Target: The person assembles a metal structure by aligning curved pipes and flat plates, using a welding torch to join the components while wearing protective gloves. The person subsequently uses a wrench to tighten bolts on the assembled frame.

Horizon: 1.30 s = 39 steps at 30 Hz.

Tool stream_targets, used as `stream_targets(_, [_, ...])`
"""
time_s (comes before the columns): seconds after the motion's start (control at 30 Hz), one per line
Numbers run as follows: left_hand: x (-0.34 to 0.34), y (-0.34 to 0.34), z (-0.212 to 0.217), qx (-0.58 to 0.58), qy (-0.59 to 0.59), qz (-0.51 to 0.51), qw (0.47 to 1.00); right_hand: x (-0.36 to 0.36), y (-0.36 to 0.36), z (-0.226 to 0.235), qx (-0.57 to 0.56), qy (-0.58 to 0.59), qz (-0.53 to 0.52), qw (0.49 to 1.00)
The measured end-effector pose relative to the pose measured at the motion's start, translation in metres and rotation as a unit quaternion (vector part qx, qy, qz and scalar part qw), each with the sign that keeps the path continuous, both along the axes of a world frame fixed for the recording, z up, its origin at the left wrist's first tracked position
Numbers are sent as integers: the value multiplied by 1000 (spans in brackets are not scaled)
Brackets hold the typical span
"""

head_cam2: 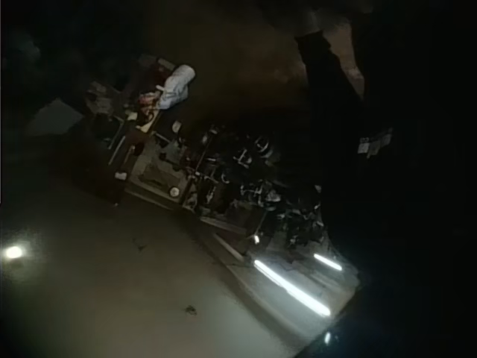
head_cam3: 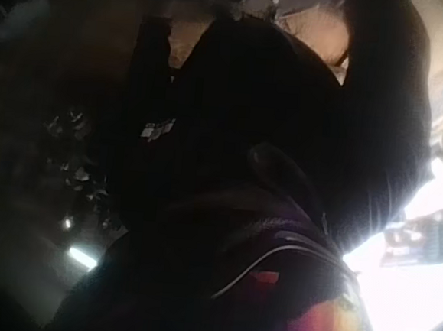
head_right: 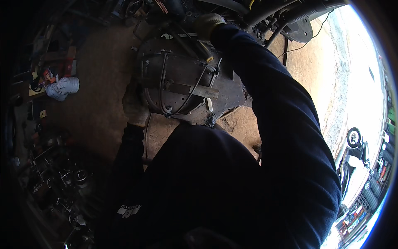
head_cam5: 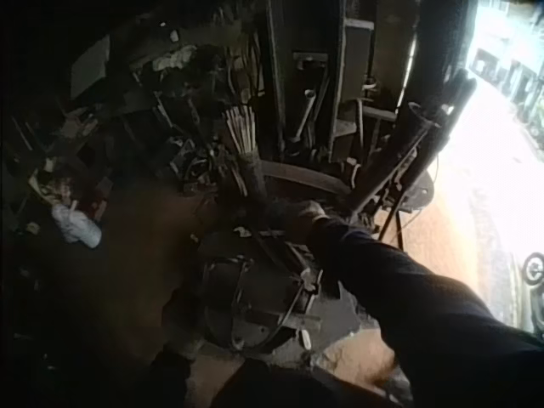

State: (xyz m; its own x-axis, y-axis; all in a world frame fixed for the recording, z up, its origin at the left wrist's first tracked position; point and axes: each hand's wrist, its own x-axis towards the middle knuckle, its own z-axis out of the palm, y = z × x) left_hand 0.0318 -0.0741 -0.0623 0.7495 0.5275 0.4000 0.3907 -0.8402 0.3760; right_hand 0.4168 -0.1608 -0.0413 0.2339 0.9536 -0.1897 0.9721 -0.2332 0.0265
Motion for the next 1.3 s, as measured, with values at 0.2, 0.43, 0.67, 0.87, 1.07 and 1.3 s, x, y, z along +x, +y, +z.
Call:
stream_targets(0.2, [4, -1, -6, -3, 19, 16, 1000, 17, 3, -27, 50, -37, 79, 995])
stream_targets(0.43, [4, -2, -6, 5, -6, 16, 1000, 2, 5, -5, 21, -46, 6, 999])
stream_targets(0.67, [5, -4, -2, 8, 12, 29, 999, 7, 5, 17, -32, -30, 52, 998])
stream_targets(0.87, [14, -1, -7, -23, -41, -26, 999, 35, 11, -19, 16, 58, -60, 996])
stream_targets(1.07, [-10, 19, -49, 74, 26, 18, 997, -13, 11, -11, -86, 195, -35, 976])
stream_targets(1.3, [4, -13, -3, -138, 61, -39, 988, -50, 23, -40, 57, 172, -132, 975])
